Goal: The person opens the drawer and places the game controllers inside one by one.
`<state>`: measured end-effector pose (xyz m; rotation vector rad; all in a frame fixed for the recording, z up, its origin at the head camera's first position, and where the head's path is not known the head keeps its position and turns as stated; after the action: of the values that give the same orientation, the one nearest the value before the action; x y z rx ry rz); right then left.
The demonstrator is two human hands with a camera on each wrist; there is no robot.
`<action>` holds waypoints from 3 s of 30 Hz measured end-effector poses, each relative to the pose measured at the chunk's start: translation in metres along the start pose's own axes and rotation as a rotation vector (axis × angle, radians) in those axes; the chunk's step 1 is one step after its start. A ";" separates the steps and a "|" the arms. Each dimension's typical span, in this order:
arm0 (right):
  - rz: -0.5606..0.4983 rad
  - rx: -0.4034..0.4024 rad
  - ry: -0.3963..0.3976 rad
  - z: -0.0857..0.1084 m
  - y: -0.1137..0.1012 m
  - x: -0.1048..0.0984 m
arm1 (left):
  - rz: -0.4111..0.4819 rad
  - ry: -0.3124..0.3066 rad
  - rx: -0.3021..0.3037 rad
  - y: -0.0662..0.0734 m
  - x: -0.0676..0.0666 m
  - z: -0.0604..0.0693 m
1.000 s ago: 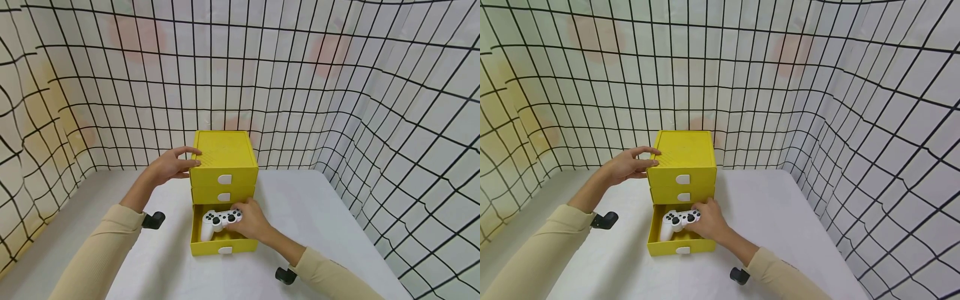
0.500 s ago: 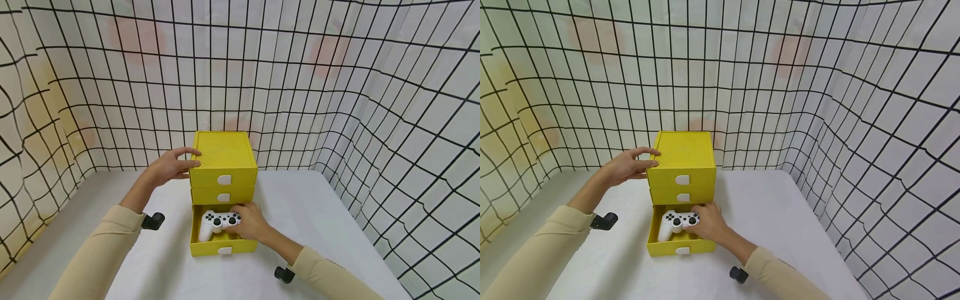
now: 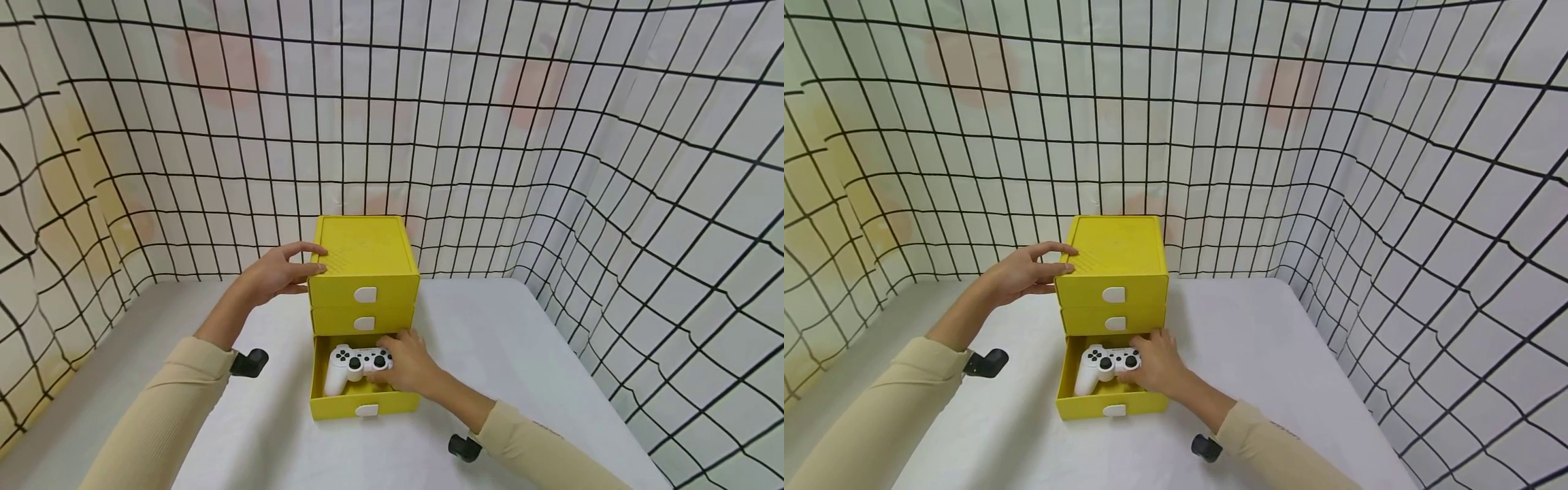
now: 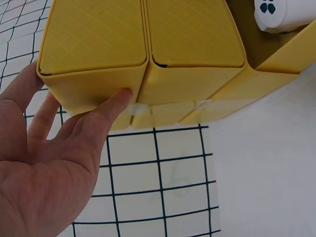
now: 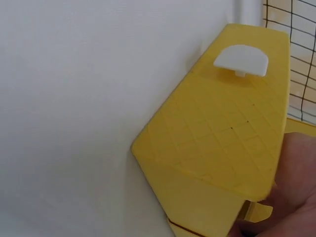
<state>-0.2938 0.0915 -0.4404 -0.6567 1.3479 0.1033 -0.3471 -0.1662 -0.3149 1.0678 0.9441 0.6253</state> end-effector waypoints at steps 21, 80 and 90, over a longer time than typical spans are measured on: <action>-0.163 -0.013 -0.123 0.062 0.013 -0.033 | -0.003 -0.001 -0.006 0.001 0.001 0.000; -0.390 0.018 0.253 0.033 0.043 -0.015 | 0.029 -0.010 -0.015 0.000 0.000 -0.001; -0.409 0.077 0.295 0.017 0.051 -0.014 | 0.025 -0.019 -0.002 0.000 0.000 -0.001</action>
<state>-0.3040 0.1456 -0.4454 -0.8932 1.4617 -0.3860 -0.3478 -0.1655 -0.3149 1.0834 0.9144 0.6355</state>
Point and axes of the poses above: each hand's wrist, its own z-axis away from the middle knuckle, its own x-axis out of the palm, y = z × x, the point moved 3 cm from there along -z, towards the middle knuckle, and after that the axes turned 11 degrees about -y, right-handed, at the moved point
